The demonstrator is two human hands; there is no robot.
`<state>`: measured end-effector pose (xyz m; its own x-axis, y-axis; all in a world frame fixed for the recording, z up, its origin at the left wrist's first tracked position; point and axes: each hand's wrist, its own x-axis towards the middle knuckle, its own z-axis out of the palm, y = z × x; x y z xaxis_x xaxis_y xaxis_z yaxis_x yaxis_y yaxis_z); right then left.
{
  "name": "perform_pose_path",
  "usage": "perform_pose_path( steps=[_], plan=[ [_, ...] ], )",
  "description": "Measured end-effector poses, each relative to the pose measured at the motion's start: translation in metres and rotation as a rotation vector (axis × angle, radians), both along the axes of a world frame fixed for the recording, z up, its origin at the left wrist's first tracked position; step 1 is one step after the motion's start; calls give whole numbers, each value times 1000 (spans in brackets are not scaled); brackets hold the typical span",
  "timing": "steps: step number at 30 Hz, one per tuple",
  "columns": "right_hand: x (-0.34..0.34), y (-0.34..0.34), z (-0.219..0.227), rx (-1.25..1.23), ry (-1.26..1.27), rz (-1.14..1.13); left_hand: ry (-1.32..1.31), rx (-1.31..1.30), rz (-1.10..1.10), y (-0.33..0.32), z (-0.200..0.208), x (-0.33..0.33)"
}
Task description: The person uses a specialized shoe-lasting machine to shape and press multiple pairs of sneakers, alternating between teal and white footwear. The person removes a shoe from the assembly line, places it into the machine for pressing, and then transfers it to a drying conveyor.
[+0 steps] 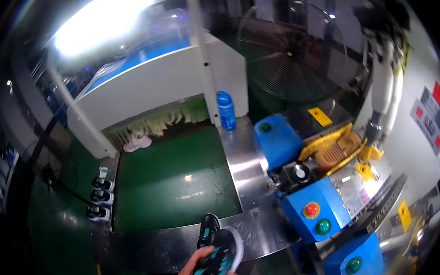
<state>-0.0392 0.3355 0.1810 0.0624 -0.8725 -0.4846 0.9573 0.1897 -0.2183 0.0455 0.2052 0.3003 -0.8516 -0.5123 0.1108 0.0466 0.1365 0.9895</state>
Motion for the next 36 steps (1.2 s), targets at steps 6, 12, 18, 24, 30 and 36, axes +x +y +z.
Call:
perform_pose_path(
  steps=[6, 12, 18, 24, 30, 36],
  plan=[
    [33, -39, -6, 16, 185, -69, 49, 204, 223, -35, -19, 30],
    [26, -111, -55, 760, 1847, -29, 210, 488, 490, -123, -41, 52],
    [30, -168, -74, 852, 1531, -21, 111, 481, 393, -197, -45, 65],
    [45, -140, 27, 880, 862, -210, 183, 353, 1, -228, -30, 48],
    [177, -22, 91, 808, 1021, -842, 216, 277, -554, -153, -26, 14],
    [348, 91, 154, 1058, 1071, -1429, 401, 614, -1549, 27, 9, 32]
  ],
)
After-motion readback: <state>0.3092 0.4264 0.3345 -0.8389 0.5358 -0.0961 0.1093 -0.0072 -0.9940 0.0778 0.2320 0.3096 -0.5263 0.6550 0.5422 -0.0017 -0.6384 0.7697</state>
